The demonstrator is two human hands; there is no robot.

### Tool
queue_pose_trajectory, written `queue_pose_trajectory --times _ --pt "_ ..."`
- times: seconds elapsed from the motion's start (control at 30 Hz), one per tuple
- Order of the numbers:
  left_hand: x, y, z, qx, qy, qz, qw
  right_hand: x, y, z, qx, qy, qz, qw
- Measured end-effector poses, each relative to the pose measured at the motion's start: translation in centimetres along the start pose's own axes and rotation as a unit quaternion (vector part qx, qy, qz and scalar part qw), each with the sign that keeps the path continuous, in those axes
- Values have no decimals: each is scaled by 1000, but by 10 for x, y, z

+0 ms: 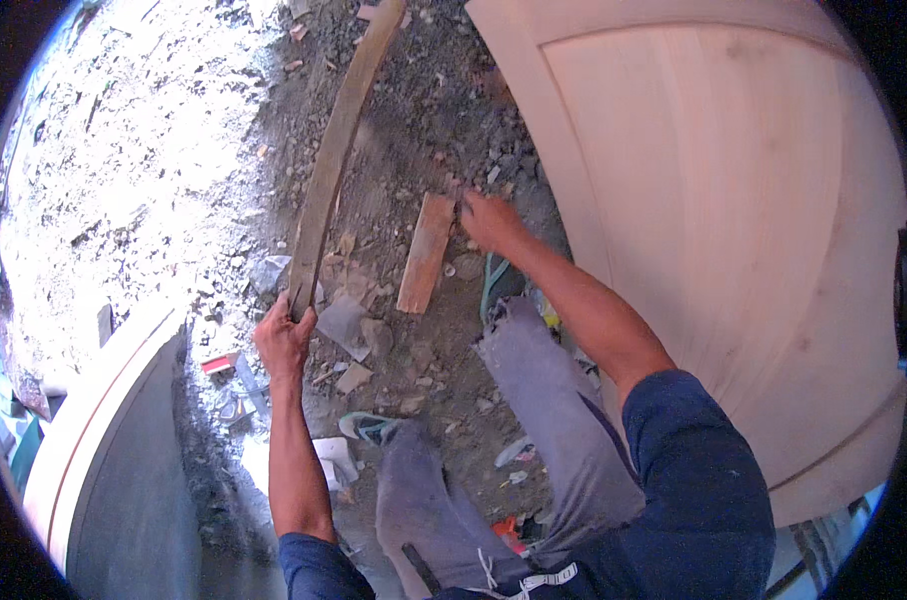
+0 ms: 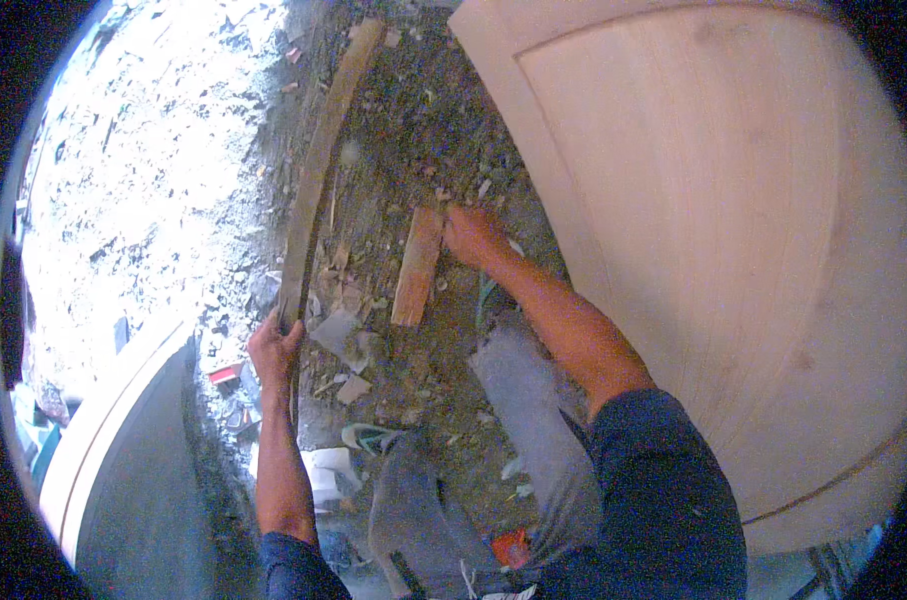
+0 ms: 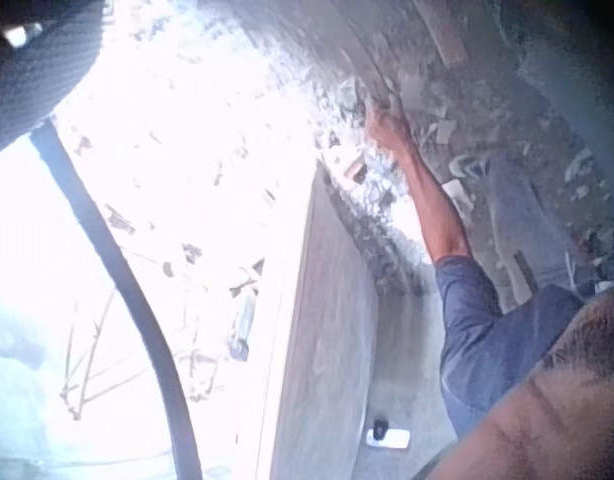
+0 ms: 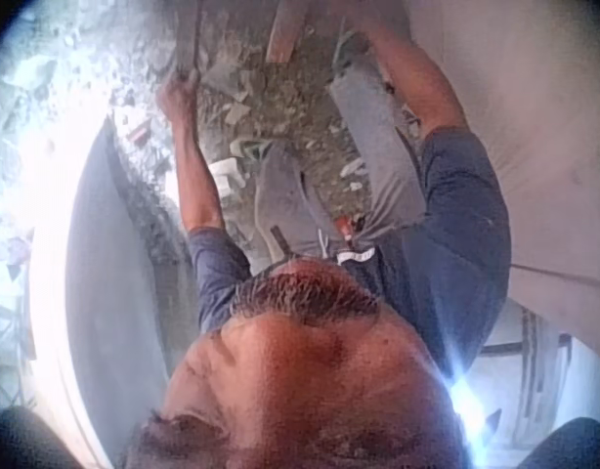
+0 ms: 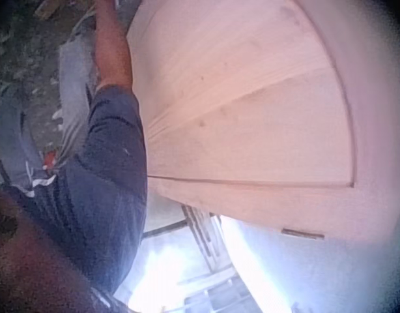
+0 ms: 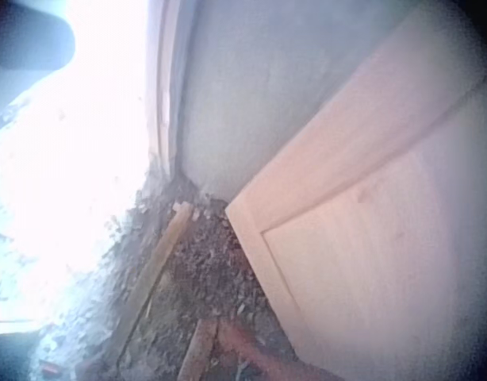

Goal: The person installs metal hinges onto a wooden door using a screwdriver. They align the hinge, drive screws into the door, and adjust the position as needed. The person also briefly handles a white plastic container and a metal rod on the ground.

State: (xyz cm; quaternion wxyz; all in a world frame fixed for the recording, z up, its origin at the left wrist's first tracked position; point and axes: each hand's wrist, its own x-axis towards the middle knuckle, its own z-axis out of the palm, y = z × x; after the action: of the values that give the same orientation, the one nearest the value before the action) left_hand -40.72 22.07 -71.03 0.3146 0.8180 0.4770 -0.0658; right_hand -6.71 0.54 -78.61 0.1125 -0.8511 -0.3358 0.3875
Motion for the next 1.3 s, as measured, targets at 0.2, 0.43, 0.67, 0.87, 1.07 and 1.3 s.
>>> queue_pose_trajectory --times 0.2,0.43,0.67,0.87,1.07,1.3 --pt "1 10 1 -20 8 5 1000 -46 -19 -13 42 -48 37 997" --pt "13 16 11 -16 2 23 1000 -38 -34 26 -96 -247 -93 960" --pt "17 25 39 -2 -46 38 998 -151 -2 39 107 -127 40 985" --pt "31 40 95 47 -69 57 995 -177 48 33 109 13 101 989" --pt "45 49 141 9 -68 63 996 -179 60 28 128 49 149 979" --pt "49 52 159 -7 -76 48 996 -138 49 8 106 145 55 982"
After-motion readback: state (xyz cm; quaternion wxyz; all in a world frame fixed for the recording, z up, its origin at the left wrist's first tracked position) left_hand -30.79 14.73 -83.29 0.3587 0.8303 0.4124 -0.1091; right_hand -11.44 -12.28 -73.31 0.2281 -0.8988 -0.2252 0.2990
